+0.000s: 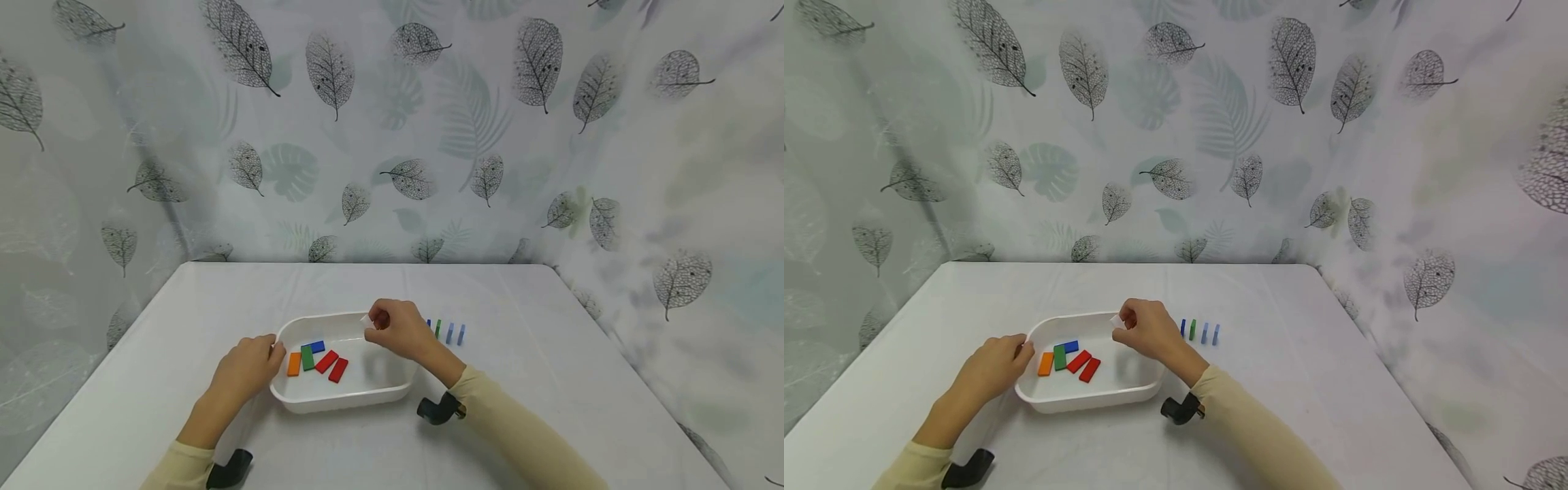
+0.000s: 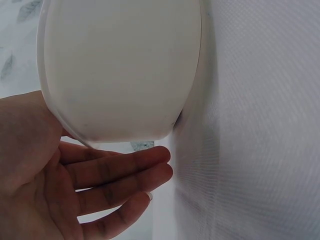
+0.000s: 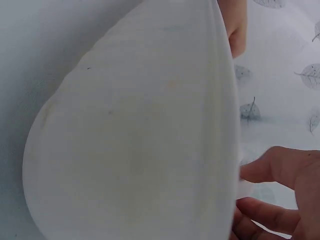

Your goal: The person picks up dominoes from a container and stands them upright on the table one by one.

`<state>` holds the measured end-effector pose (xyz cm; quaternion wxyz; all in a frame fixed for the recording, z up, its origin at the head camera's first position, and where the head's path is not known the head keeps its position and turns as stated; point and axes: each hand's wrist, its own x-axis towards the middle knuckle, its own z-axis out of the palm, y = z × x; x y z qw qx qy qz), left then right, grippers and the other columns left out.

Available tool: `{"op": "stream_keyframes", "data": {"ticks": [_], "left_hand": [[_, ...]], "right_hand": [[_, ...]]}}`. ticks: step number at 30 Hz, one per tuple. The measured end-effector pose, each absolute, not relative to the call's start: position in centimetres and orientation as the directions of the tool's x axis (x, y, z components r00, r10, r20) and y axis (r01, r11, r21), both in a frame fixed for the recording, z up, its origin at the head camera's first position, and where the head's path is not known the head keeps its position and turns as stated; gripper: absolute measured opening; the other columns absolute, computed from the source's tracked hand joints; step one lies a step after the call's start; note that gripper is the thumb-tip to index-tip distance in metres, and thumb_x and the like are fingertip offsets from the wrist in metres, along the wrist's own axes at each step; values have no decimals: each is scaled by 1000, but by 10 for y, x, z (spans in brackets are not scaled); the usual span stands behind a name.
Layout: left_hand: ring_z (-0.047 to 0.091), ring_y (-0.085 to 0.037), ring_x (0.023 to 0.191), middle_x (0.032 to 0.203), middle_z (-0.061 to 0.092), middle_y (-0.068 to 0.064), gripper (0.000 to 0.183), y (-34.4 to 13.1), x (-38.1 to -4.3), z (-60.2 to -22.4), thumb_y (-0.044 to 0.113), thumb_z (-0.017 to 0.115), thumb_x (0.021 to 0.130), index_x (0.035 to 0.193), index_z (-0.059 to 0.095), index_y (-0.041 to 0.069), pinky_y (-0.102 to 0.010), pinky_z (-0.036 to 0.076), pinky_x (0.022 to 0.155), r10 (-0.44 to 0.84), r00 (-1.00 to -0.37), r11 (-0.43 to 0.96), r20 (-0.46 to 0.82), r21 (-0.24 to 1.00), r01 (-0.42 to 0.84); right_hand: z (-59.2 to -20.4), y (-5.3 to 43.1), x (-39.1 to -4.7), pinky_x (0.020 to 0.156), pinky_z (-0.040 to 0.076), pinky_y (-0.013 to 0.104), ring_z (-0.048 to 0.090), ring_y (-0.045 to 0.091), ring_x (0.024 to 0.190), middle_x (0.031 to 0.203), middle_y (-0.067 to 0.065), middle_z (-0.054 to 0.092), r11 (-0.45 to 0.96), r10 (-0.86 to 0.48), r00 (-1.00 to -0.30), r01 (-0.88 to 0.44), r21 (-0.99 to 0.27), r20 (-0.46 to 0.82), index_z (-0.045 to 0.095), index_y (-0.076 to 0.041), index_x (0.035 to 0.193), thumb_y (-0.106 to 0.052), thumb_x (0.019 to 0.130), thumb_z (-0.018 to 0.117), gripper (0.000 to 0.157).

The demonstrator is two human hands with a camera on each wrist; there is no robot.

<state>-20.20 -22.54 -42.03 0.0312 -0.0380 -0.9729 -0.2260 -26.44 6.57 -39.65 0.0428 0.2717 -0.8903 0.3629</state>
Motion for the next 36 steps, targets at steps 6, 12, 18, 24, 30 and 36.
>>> {"op": "stream_keyframes", "data": {"ticks": [6, 12, 18, 24, 30, 36], "left_hand": [[54, -22, 64, 84, 67, -13, 37, -227, -201, -422, 20, 53, 103, 116, 66, -12, -34, 51, 56, 63, -995, 897, 75, 434, 89], [55, -22, 66, 86, 68, -13, 38, -226, -201, -421, 21, 54, 104, 118, 66, -12, -35, 51, 57, 61, -997, 896, 56, 437, 80], [55, -22, 67, 87, 68, -13, 36, -226, -201, -422, 21, 55, 103, 117, 66, -11, -35, 53, 59, 59, -996, 899, 59, 431, 79], [54, -21, 63, 81, 65, -10, 36, -225, -200, -420, 20, 55, 103, 116, 66, -11, -34, 51, 56, 60, -996, 900, 67, 427, 83], [52, -20, 61, 72, 58, -6, 34, -225, -200, -420, 20, 54, 104, 113, 66, -10, -33, 48, 54, 61, -996, 901, 61, 425, 81], [52, -20, 61, 71, 55, -6, 34, -225, -200, -420, 21, 53, 104, 112, 66, -10, -33, 48, 53, 58, -997, 901, 51, 426, 74]], "right_hand": [[-395, 75, -262, 69, 53, 29, 61, 11, 75, 81, -5, 64, 544, -424, -834, -546, -637, 352, 70, -8, 97, -9, 87, 77, 12], [-393, 87, -260, 70, 55, 30, 63, 11, 75, 82, -4, 66, 522, -378, -847, -528, -670, 373, 72, -7, 96, -9, 85, 78, 13], [-392, 100, -260, 70, 55, 31, 65, 13, 76, 82, -4, 67, 521, -345, -856, -517, -680, 386, 72, -7, 96, -8, 85, 80, 14], [-393, 111, -260, 70, 55, 33, 65, 13, 77, 83, -4, 68, 535, -305, -867, -498, -683, 393, 72, -8, 96, -8, 85, 81, 14], [-396, 121, -259, 70, 55, 33, 65, 13, 76, 83, -3, 67, 535, -276, -879, -476, -698, 388, 72, -6, 99, -7, 85, 82, 17], [-399, 127, -257, 67, 55, 31, 65, 15, 76, 83, -2, 66, 544, -250, -885, -463, -699, 392, 73, -4, 107, -8, 85, 81, 23]]}}
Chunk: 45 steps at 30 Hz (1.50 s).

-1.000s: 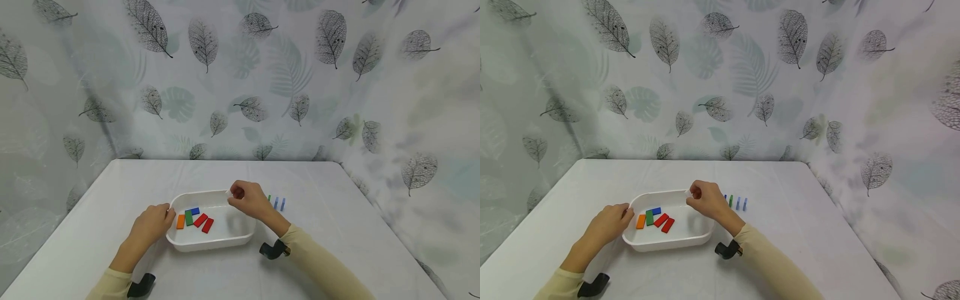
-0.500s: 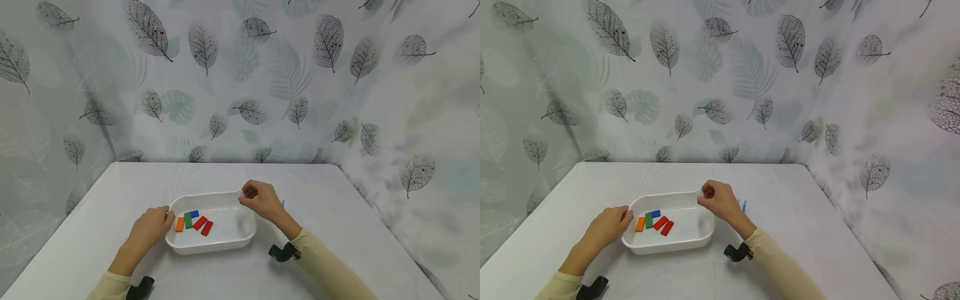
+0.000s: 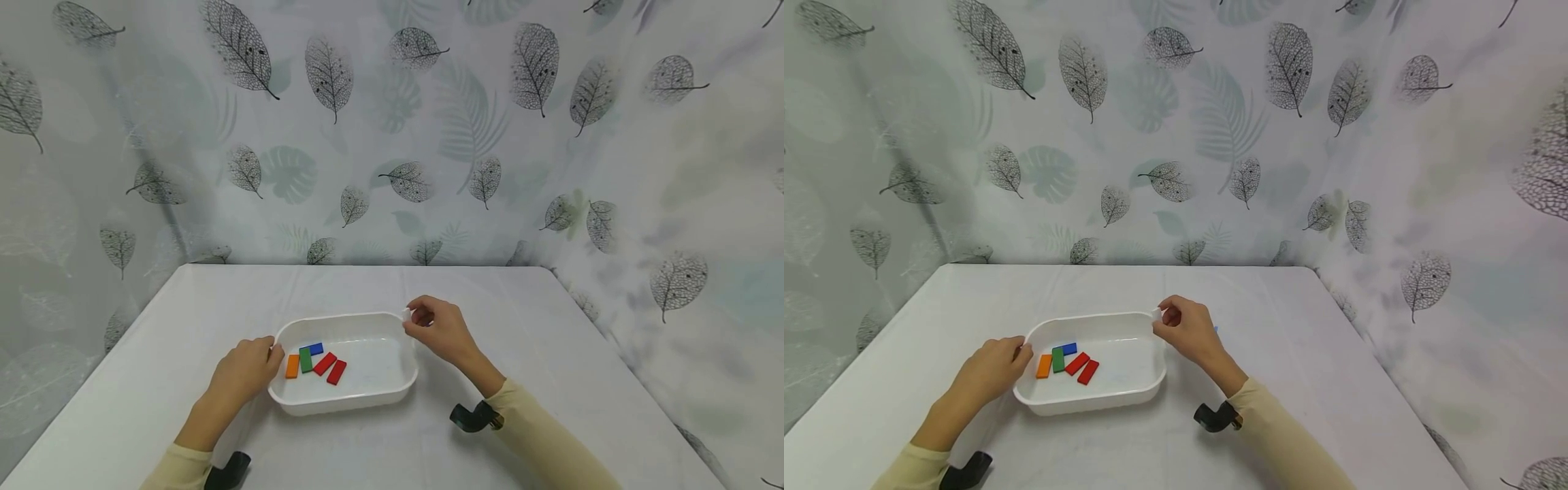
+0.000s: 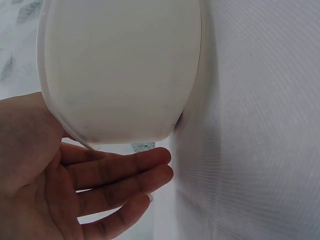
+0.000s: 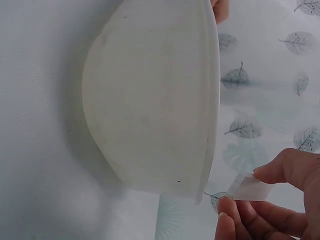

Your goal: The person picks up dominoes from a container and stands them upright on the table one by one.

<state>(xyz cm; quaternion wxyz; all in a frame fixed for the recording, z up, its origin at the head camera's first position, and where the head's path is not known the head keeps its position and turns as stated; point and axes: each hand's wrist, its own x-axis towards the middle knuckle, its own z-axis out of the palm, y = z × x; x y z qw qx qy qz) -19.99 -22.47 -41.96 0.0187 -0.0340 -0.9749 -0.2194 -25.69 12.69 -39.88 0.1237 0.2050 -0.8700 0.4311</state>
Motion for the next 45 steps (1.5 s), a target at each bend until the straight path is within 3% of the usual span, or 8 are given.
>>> {"op": "stream_keyframes", "data": {"ticks": [5, 16, 45], "left_hand": [[52, -20, 61, 72, 56, -6, 35, -225, -200, -419, 21, 53, 104, 114, 66, -10, -33, 48, 54, 56, -998, 903, 39, 425, 67], [51, -19, 59, 69, 54, -4, 38, -225, -200, -418, 21, 53, 105, 121, 65, -11, -32, 48, 53, 75, -996, 912, 53, 399, 90], [52, -20, 61, 72, 57, -5, 39, -226, -202, -420, 22, 54, 105, 122, 64, -12, -32, 49, 54, 74, -996, 913, 44, 398, 85]], "right_hand": [[-405, 133, -257, 61, 55, 30, 66, 16, 75, 83, -2, 67, 549, -226, -890, -452, -703, 396, 72, -2, 106, -7, 86, 81, 23], [-417, 145, -253, 71, 56, 33, 66, 13, 76, 83, -4, 67, 583, -211, -909, -412, -700, 359, 71, -7, 101, -6, 85, 83, 20], [-447, 152, -255, 70, 55, 33, 66, 10, 76, 83, -4, 68, 646, -262, -924, -383, -660, 279, 70, -5, 96, -2, 83, 84, 19]]}}
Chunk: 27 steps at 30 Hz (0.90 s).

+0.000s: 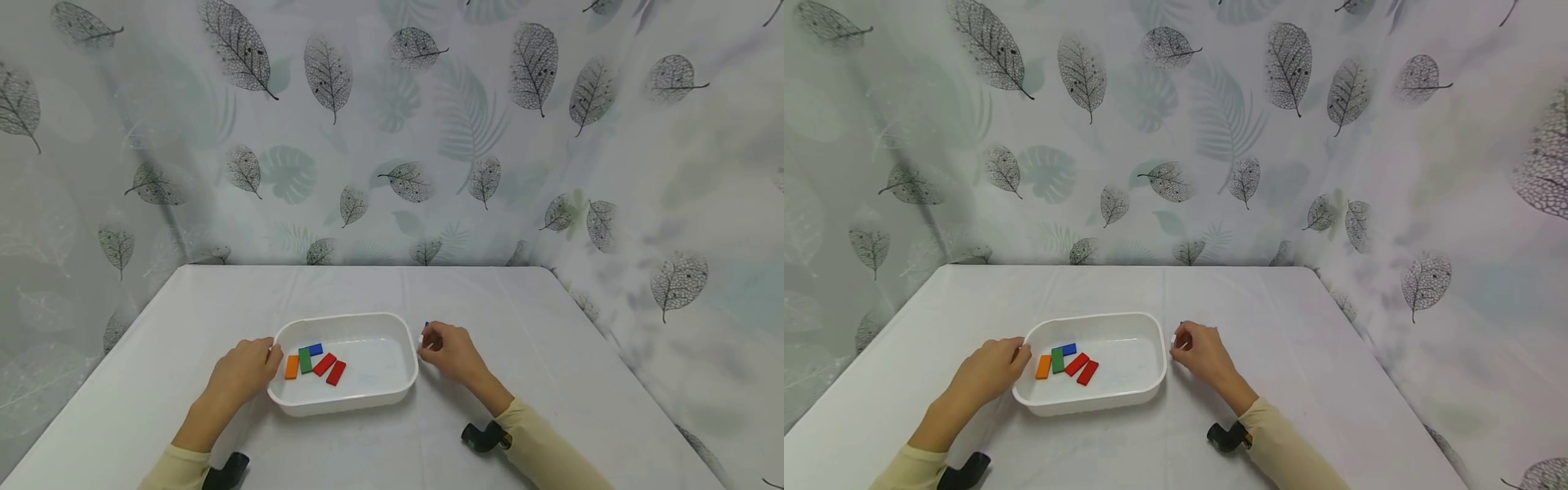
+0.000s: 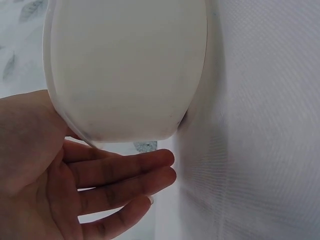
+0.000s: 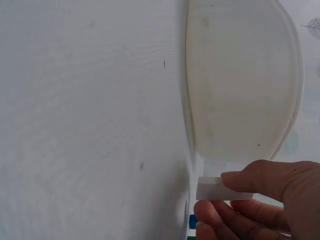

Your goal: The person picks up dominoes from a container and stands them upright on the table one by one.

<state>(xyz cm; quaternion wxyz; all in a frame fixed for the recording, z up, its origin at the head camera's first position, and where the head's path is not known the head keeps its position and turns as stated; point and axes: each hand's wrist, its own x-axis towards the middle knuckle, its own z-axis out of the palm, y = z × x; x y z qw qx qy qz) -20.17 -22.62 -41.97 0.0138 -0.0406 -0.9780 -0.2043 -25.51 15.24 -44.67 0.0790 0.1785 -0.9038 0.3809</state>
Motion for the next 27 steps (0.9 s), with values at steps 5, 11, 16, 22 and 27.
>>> {"op": "stream_keyframes", "data": {"ticks": [5, 11, 16, 22, 27], "left_hand": [[51, -20, 60, 71, 57, -5, 39, -227, -200, -421, 22, 56, 104, 122, 64, -12, -32, 49, 53, 77, -995, 915, 59, 392, 95], [50, -20, 59, 68, 54, -4, 37, -228, -200, -421, 20, 56, 103, 120, 65, -12, -32, 48, 53, 81, -995, 912, 62, 398, 99], [50, -19, 59, 67, 53, -3, 38, -227, -200, -420, 20, 56, 103, 120, 65, -13, -32, 48, 53, 83, -995, 911, 60, 400, 100], [50, -19, 59, 67, 53, -4, 38, -226, -199, -418, 21, 55, 104, 119, 65, -12, -32, 48, 53, 79, -996, 910, 50, 404, 92], [50, -19, 59, 68, 55, -4, 37, -225, -198, -417, 21, 55, 104, 118, 66, -11, -32, 48, 53, 72, -996, 912, 44, 401, 84]], "right_hand": [[-449, 153, -256, 81, 53, 42, 68, 10, 77, 83, -4, 69, 669, -271, -927, -376, -642, 261, 71, -5, 96, -3, 82, 84, 19], [-451, 153, -255, 90, 51, 52, 67, 11, 78, 84, -4, 69, 680, -261, -932, -363, -637, 251, 71, -4, 98, -3, 82, 84, 20], [-451, 154, -255, 99, 44, 60, 68, 12, 78, 83, -4, 69, 678, -254, -935, -356, -643, 249, 70, -4, 97, -3, 82, 85, 22], [-449, 154, -252, 75, 57, 38, 69, 14, 79, 84, -3, 69, 675, -278, -927, -375, -636, 251, 69, -3, 98, -2, 81, 84, 23], [-445, 157, -252, 73, 56, 34, 68, 14, 80, 87, -2, 69, 679, -289, -926, -378, -629, 244, 68, -4, 99, -3, 81, 84, 24]]}}
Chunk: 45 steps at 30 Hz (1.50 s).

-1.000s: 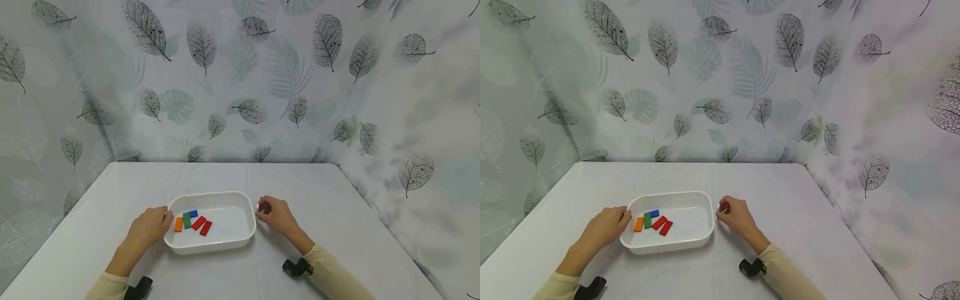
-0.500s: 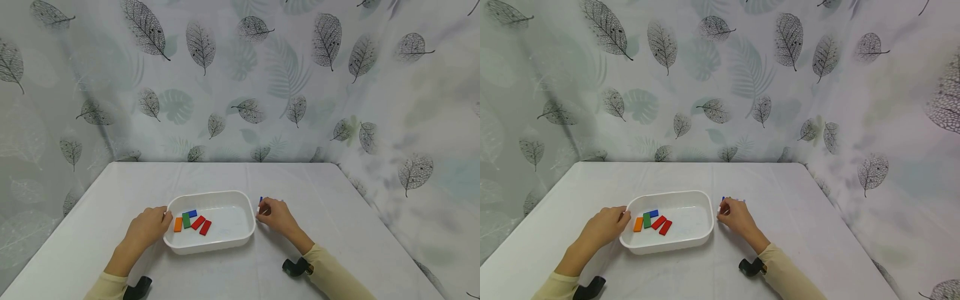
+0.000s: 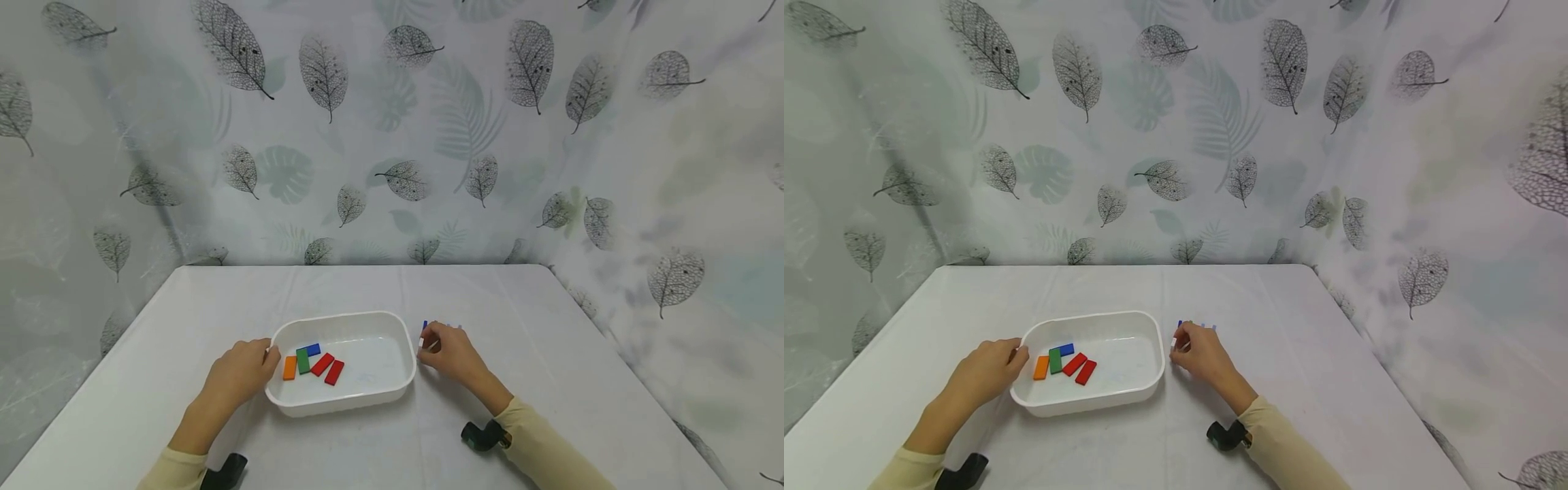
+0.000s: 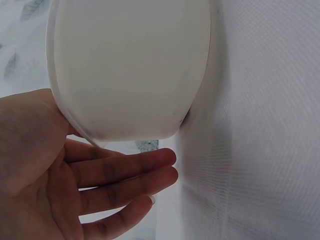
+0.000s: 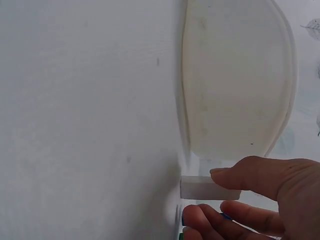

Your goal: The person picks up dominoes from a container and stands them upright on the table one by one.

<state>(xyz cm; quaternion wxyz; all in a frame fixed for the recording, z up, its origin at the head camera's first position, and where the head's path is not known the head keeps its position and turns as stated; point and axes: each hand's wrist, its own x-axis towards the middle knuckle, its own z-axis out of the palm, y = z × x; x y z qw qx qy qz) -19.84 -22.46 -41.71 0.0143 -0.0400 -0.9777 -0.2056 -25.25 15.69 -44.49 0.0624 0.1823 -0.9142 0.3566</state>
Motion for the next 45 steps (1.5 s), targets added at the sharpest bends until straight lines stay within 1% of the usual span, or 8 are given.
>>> {"op": "stream_keyframes", "data": {"ticks": [7, 12, 16, 20, 25, 32, 37, 45], "left_hand": [[53, -20, 61, 77, 63, -9, 38, -225, -200, -420, 20, 56, 103, 120, 65, -12, -33, 51, 56, 67, -997, 907, 42, 414, 78], [53, -20, 62, 78, 64, -9, 38, -224, -201, -421, 20, 56, 103, 120, 64, -13, -33, 51, 56, 67, -997, 906, 44, 415, 79], [53, -20, 62, 77, 63, -8, 37, -223, -200, -420, 20, 55, 103, 118, 65, -12, -33, 50, 56, 65, -997, 908, 44, 411, 78], [52, -20, 62, 75, 61, -7, 36, -221, -200, -420, 20, 55, 103, 117, 65, -12, -33, 50, 56, 66, -997, 910, 43, 408, 78], [52, -20, 61, 73, 59, -6, 36, -221, -199, -419, 20, 55, 103, 117, 65, -12, -33, 51, 55, 61, -997, 907, 42, 415, 73], [52, -20, 60, 74, 60, -6, 36, -223, -200, -420, 21, 55, 103, 117, 66, -11, -32, 51, 55, 54, -998, 907, 43, 416, 67], [51, -20, 60, 72, 58, -5, 36, -224, -199, -421, 21, 55, 104, 116, 66, -10, -32, 49, 54, 56, -997, 905, 43, 420, 69], [51, -19, 59, 72, 58, -5, 37, -225, -200, -421, 21, 54, 103, 117, 66, -11, -32, 48, 53, 59, -997, 901, 52, 426, 75]], "right_hand": [[-435, 159, -251, 72, 56, 36, 68, 17, 81, 91, 0, 69, 669, -278, -930, -368, -646, 242, 68, -6, 99, -6, 81, 86, 25], [-426, 156, -245, 66, 54, 34, 66, 14, 79, 95, 2, 71, 736, -261, -933, -358, -575, 247, 69, -7, 102, -12, 83, 86, 26], [-416, 149, -240, 60, 51, 33, 60, 12, 74, 92, 5, 70, 784, -242, -924, -366, -502, 296, 70, -7, 103, -15, 84, 84, 25], [-406, 138, -234, 58, 50, 32, 58, 13, 72, 88, 3, 68, 783, -259, -902, -406, -471, 347, 71, -6, 104, -14, 84, 84, 25], [-397, 120, -231, 58, 49, 28, 58, 13, 72, 86, -2, 65, 746, -340, -863, -489, -452, 373, 71, -6, 105, -12, 86, 82, 23], [-397, 91, -231, 65, 52, 25, 63, 18, 81, 96, 6, 69, 629, -510, -787, -616, -474, 347, 72, -8, 108, -8, 89, 80, 21], [-401, 74, -234, 70, 53, 22, 63, 19, 86, 99, 7, 70, 602, -580, -760, -642, -475, 293, 72, -9, 111, -10, 90, 81, 22], [-404, 56, -238, 71, 51, 19, 65, 19, 88, 99, 4, 71, 582, -641, -729, -667, -465, 242, 74, -10, 109, -10, 91, 80, 19]]}}
